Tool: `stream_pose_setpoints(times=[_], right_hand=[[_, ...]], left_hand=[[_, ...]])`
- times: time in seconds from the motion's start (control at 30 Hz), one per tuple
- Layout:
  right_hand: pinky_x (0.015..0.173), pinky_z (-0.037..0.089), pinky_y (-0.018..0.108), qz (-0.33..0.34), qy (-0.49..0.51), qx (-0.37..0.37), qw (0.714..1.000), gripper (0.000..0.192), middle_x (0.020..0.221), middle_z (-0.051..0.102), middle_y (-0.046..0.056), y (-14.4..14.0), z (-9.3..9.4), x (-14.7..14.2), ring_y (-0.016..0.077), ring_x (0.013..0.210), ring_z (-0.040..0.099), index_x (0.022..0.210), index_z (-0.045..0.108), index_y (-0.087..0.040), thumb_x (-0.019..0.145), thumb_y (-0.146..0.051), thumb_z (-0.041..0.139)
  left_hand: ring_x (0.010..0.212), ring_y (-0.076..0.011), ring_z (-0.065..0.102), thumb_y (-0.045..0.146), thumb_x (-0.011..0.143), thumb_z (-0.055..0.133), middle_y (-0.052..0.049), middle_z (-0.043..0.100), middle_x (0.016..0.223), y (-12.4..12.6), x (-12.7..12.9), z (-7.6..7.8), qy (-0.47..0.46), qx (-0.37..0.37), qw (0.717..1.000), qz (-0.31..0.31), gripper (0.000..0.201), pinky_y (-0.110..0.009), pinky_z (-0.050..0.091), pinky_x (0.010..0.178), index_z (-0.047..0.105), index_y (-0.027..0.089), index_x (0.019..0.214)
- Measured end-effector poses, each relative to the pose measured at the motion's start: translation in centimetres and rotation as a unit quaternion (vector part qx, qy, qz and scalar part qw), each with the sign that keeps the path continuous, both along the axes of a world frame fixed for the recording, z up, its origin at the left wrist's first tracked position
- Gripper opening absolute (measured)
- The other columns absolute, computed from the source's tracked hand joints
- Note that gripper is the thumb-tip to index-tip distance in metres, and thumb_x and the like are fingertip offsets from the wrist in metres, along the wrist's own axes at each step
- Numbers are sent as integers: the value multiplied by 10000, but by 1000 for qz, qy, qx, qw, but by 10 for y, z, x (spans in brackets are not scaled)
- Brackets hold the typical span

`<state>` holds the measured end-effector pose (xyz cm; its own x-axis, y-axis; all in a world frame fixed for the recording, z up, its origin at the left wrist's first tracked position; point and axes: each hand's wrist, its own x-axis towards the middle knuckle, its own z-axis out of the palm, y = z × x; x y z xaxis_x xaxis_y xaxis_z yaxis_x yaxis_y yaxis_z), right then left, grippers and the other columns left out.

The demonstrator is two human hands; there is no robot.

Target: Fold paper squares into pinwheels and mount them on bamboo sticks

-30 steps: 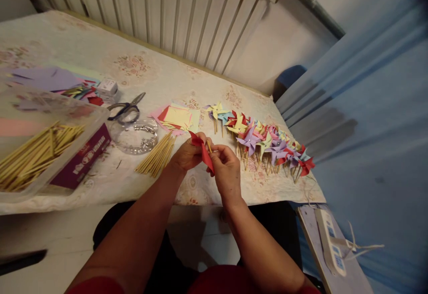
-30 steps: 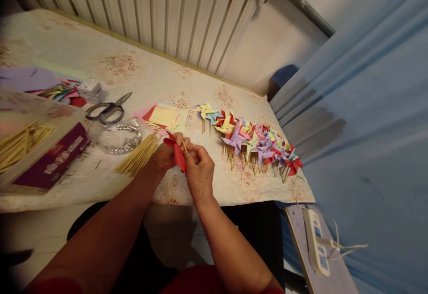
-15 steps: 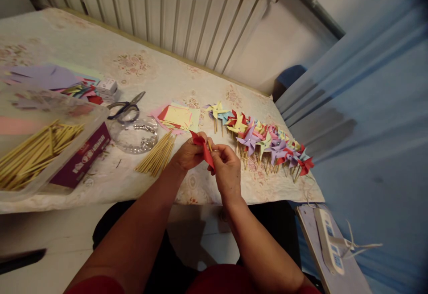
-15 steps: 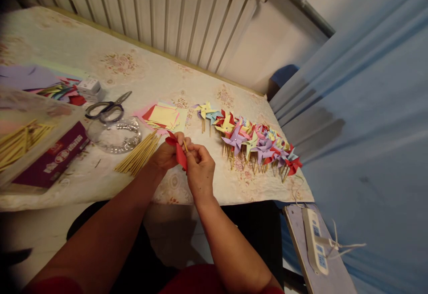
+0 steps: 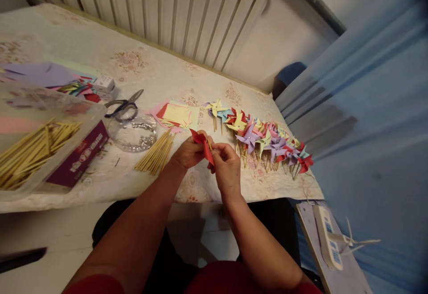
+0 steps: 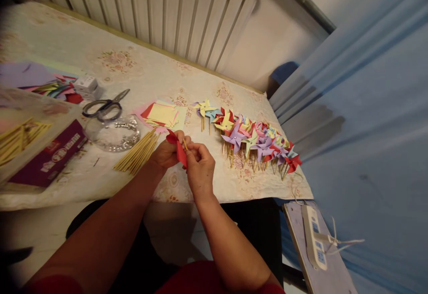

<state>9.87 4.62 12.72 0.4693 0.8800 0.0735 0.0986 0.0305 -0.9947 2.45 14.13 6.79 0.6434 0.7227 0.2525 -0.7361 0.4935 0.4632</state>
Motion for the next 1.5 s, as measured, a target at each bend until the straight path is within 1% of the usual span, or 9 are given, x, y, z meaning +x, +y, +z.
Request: stream_pose_setpoints(times=[0.17,0.43,0.57,0.83,1.0,1.13,1.37,1.5], right_hand=[[388,337,194,1,2,2,1000,143,556,520,-87,1,-1,1,78,427,452,830,634,-214,764,-340,645],[387,349,191,4,17,3,1000,164,544,522,-86,2,-1,0,82,424,464,837,633,-214,761,-356,667],[387,352,190,-3,4,-3,1000,166,547,520,-87,2,0,0,82,429,465,827,634,-215,755,-360,669],[390,363,189,-16,-4,-9,1000,167,572,535,-81,3,1,1,79,436,475,821,645,-210,746,-356,677],[398,374,194,-22,-24,-11,999,186,564,535,-78,4,0,1,84,440,482,821,649,-208,758,-381,678],[406,370,200,-22,-31,-9,999,207,565,536,-74,4,-1,1,85,442,477,815,651,-206,766,-406,676],[458,384,216,-25,-83,6,996,219,600,547,-54,3,-4,2,100,508,492,814,670,-208,805,-427,666],[472,379,219,-17,-101,14,995,178,620,553,-49,3,-5,2,98,517,478,820,679,-209,818,-386,659]], left_hand=[[581,-117,594,137,626,849,8,605,663,0,0,1,6,-4,1000,5,301,-211,489,532,550,150,652],[552,-116,591,152,658,833,10,602,666,-2,-2,2,5,-6,1000,3,263,-204,486,477,570,148,670],[551,-117,596,140,661,822,9,613,673,-2,-1,2,9,-7,1000,6,257,-206,493,478,566,149,670],[537,-120,602,183,656,844,10,616,659,-1,0,3,9,10,1000,7,267,-209,492,470,580,148,673],[527,-118,587,165,633,842,18,596,637,-1,0,5,24,-6,1000,11,286,-209,482,460,558,147,663],[551,-122,597,137,650,819,16,594,652,0,0,3,23,-13,1000,7,263,-217,497,496,559,150,681],[559,-101,588,134,655,825,25,597,663,2,1,-1,22,-16,1000,10,261,-194,488,523,569,153,702],[585,-97,595,131,647,836,22,608,683,4,1,-3,21,-11,1000,15,260,-192,496,554,588,152,720]])
